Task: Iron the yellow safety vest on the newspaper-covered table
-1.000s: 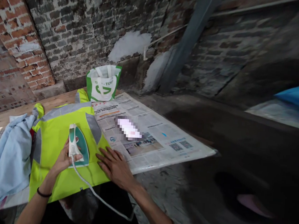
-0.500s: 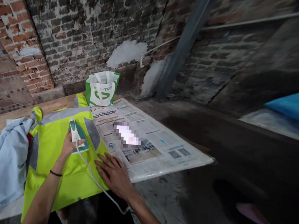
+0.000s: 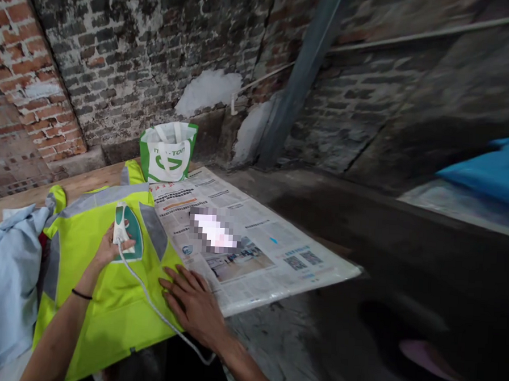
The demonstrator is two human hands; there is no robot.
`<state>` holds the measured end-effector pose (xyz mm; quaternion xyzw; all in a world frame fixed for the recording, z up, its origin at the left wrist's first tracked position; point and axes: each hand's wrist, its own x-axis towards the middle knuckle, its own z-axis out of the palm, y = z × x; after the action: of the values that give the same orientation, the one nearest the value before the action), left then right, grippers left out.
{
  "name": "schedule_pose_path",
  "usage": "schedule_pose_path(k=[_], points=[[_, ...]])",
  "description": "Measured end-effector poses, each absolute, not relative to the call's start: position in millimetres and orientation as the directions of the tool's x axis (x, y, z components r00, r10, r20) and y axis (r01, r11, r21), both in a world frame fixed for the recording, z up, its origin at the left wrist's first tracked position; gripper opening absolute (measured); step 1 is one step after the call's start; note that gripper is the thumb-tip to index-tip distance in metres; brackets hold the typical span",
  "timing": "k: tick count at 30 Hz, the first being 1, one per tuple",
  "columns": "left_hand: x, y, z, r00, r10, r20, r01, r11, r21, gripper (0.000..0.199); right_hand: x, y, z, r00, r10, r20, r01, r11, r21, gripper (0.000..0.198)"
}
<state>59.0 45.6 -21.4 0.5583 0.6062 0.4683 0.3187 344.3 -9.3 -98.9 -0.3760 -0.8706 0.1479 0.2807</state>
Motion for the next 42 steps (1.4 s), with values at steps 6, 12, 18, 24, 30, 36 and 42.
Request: schedule_pose_path(k=[6,12,18,24,30,36,42], points=[[32.9,110.0,-15.0,-0.180,0.975,0.130,0.351,-0.059,0.934,0.078,343.9,-8.6,-97.0,-0.528,0.763,0.374,0.586,0.646,-0.490,0.036],[30.0,96.7,-18.3,-0.167,0.979,0.117,0.370,-0.048,0.928,0.080,343.5,-7.9,-99.1,-0.529,0.759,0.381,0.588,0.651,-0.480,0.038],[12.4,28.5,-9.6,-0.213,0.972,0.101,0.441,0.003,0.898,0.060,346.7,-6.3,-99.2,-0.560,0.749,0.353,0.582,0.660,-0.475,0.038],[-26.1,-16.7,5.0,-0.366,0.926,0.095,0.494,0.107,0.863,0.058,331.3,26.5,-53.5,-0.681,0.717,0.152,0.610,0.669,-0.425,0.035],[-41.0,-39.8,4.6,-0.448,0.889,0.092,0.518,0.174,0.837,0.060,261.5,72.3,-49.8,-0.656,0.701,0.281,0.590,0.708,-0.388,0.050],[-48.7,-36.7,10.2,-0.445,0.891,0.090,0.528,0.180,0.830,0.064,243.2,82.6,-86.2,-0.645,0.730,0.226,0.628,0.675,-0.388,0.068],[-27.9,9.0,4.3,-0.346,0.935,0.072,0.499,0.119,0.858,0.056,241.8,82.7,-86.0,-0.610,0.761,0.219,0.648,0.639,-0.416,0.067]])
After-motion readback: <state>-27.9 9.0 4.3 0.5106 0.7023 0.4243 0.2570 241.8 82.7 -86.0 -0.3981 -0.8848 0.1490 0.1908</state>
